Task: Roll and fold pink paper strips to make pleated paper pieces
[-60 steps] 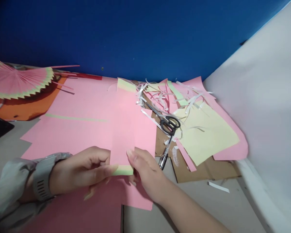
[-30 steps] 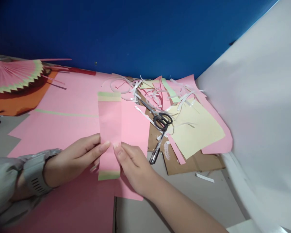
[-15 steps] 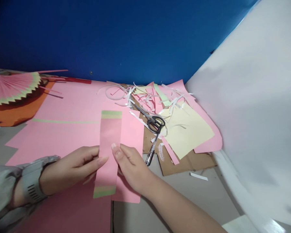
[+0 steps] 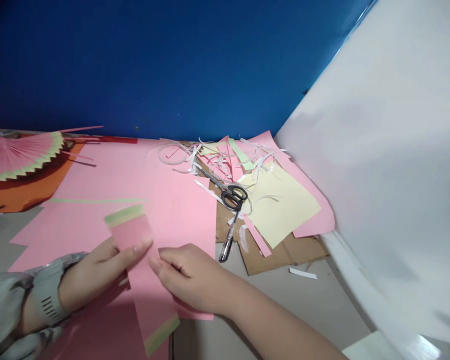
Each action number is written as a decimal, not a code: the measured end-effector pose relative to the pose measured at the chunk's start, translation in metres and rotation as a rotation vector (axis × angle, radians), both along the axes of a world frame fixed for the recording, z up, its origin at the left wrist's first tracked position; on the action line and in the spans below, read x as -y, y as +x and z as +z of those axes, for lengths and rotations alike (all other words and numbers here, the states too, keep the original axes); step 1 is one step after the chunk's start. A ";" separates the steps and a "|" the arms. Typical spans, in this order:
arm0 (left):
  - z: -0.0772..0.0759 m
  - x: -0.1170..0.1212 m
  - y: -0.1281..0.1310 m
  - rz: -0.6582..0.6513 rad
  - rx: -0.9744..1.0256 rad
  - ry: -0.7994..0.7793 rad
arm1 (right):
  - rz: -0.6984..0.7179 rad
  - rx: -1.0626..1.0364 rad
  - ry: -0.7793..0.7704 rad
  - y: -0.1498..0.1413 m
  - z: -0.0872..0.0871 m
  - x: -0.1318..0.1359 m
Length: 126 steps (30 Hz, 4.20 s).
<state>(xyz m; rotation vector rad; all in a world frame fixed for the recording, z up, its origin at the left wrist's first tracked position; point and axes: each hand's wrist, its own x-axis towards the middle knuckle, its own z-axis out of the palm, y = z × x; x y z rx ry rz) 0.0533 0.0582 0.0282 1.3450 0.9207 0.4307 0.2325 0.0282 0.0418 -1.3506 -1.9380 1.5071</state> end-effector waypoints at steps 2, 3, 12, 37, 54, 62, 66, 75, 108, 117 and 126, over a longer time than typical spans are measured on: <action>0.003 -0.003 0.001 -0.050 0.061 0.138 | 0.049 0.028 0.001 -0.001 0.002 0.000; 0.004 -0.005 0.002 -0.052 0.092 0.199 | 0.049 0.045 0.009 -0.001 0.003 0.000; 0.001 -0.018 0.002 0.217 0.189 0.118 | 0.045 0.272 0.188 -0.005 0.000 0.000; 0.007 -0.045 -0.011 0.677 0.248 0.041 | -0.020 0.090 0.012 0.005 0.004 -0.004; 0.017 -0.050 -0.017 0.718 0.392 -0.016 | -0.295 -0.074 -0.197 0.002 0.003 -0.004; 0.010 -0.030 -0.012 0.258 0.646 -0.232 | -0.253 -0.237 -0.273 0.007 0.002 -0.006; -0.002 -0.025 -0.014 0.158 0.526 -0.172 | -0.257 -0.190 -0.200 0.010 0.005 -0.008; -0.006 -0.027 -0.008 0.179 0.522 -0.142 | -0.179 -0.256 -0.109 0.002 0.005 -0.004; -0.003 -0.029 -0.009 0.126 0.503 -0.013 | -0.310 -0.424 -0.349 0.012 -0.004 -0.011; 0.003 -0.021 -0.007 -0.025 0.226 0.128 | -0.252 -0.136 -0.126 0.005 -0.003 -0.005; -0.002 -0.021 -0.003 0.070 0.152 0.142 | -0.119 0.010 0.027 -0.006 0.001 -0.005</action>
